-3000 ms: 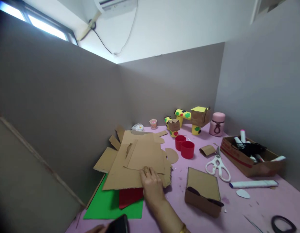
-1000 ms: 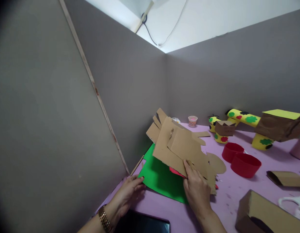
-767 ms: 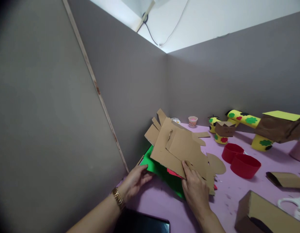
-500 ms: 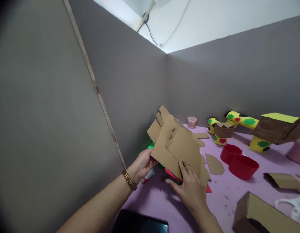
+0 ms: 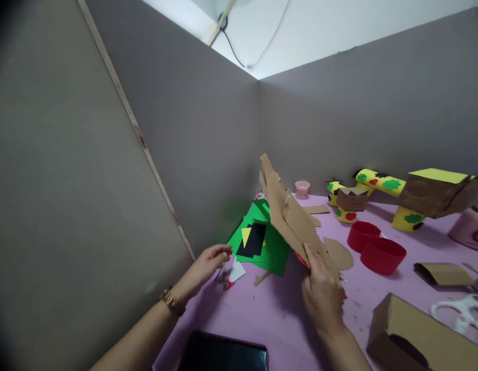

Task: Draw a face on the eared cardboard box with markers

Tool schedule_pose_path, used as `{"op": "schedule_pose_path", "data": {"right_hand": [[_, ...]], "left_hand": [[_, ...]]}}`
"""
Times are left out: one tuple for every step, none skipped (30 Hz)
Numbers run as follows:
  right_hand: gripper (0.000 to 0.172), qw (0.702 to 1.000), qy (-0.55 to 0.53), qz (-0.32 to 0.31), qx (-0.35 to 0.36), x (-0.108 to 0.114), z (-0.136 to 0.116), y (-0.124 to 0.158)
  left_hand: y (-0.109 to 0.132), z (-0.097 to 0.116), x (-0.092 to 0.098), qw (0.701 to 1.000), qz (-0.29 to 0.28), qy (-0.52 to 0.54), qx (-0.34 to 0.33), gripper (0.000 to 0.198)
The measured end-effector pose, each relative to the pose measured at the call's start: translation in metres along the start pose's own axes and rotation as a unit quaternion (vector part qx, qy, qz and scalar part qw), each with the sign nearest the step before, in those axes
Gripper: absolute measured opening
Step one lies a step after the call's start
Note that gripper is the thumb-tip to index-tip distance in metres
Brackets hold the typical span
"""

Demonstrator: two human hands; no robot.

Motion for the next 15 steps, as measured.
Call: {"op": "schedule_pose_path", "data": {"right_hand": [[0.053,1.0,-0.005,0.003,-0.007,0.001,0.001,-0.001],[0.052,1.0,-0.009,0.006,-0.013,0.002,0.003,-0.002],[0.051,1.0,-0.012,0.008,-0.018,0.002,0.004,-0.003],[0.051,1.0,-0.013,0.01,-0.022,0.001,0.005,-0.004],[0.051,1.0,-0.014,0.01,-0.025,0.001,0.006,-0.004],[0.051,1.0,-0.015,0.01,-0.025,0.001,0.006,-0.004],[0.051,1.0,-0.016,0.008,-0.024,0.0,0.006,-0.004],[0.051,1.0,-0.017,0.007,-0.021,0.0,0.006,-0.004],[0.051,1.0,-0.018,0.005,-0.018,0.001,0.005,-0.003],[0.051,1.0,-0.018,0.005,-0.016,0.001,0.004,-0.003],[0.051,1.0,-0.018,0.004,-0.014,0.002,0.003,-0.003],[0.052,1.0,-0.017,0.004,-0.013,0.002,0.003,-0.003],[0.053,1.0,-0.015,0.004,-0.011,0.003,0.002,-0.003],[0.054,1.0,-0.013,0.002,-0.009,0.002,0.001,-0.003],[0.055,1.0,-0.01,0.0,-0.007,0.002,0.0,-0.003]], "left_hand": [[0.003,-0.01,-0.002,0.999,-0.006,-0.042,-0.003,0.019],[0.005,-0.019,-0.006,0.997,-0.014,-0.081,-0.008,0.018],[0.007,-0.025,-0.012,0.993,-0.02,-0.115,-0.014,0.016],[0.006,-0.028,-0.019,0.989,-0.027,-0.143,-0.024,0.016],[0.005,-0.029,-0.026,0.985,-0.034,-0.166,-0.035,0.015],[0.002,-0.029,-0.034,0.981,-0.042,-0.186,-0.046,0.015],[-0.002,-0.027,-0.041,0.976,-0.049,-0.203,-0.055,0.015],[-0.006,-0.025,-0.047,0.972,-0.057,-0.219,-0.061,0.016],[-0.011,-0.023,-0.052,0.968,-0.064,-0.234,-0.064,0.016],[-0.016,-0.021,-0.056,0.964,-0.07,-0.248,-0.065,0.015],[-0.02,-0.019,-0.059,0.961,-0.074,-0.261,-0.064,0.016],[-0.023,-0.018,-0.061,0.958,-0.077,-0.271,-0.062,0.016],[-0.025,-0.018,-0.061,0.955,-0.078,-0.278,-0.059,0.017],[-0.027,-0.019,-0.062,0.954,-0.079,-0.283,-0.057,0.017],[-0.028,-0.02,-0.061,0.954,-0.079,-0.283,-0.054,0.017]]}}
Point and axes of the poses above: each hand's wrist, its own y-axis away from the middle knuckle, its own x-axis out of the back of the hand, z = x × y, the point moved 1 cm from there along -y, towards the middle knuckle, and after that the axes turned 8 degrees about -z, right-handed, at the moved point
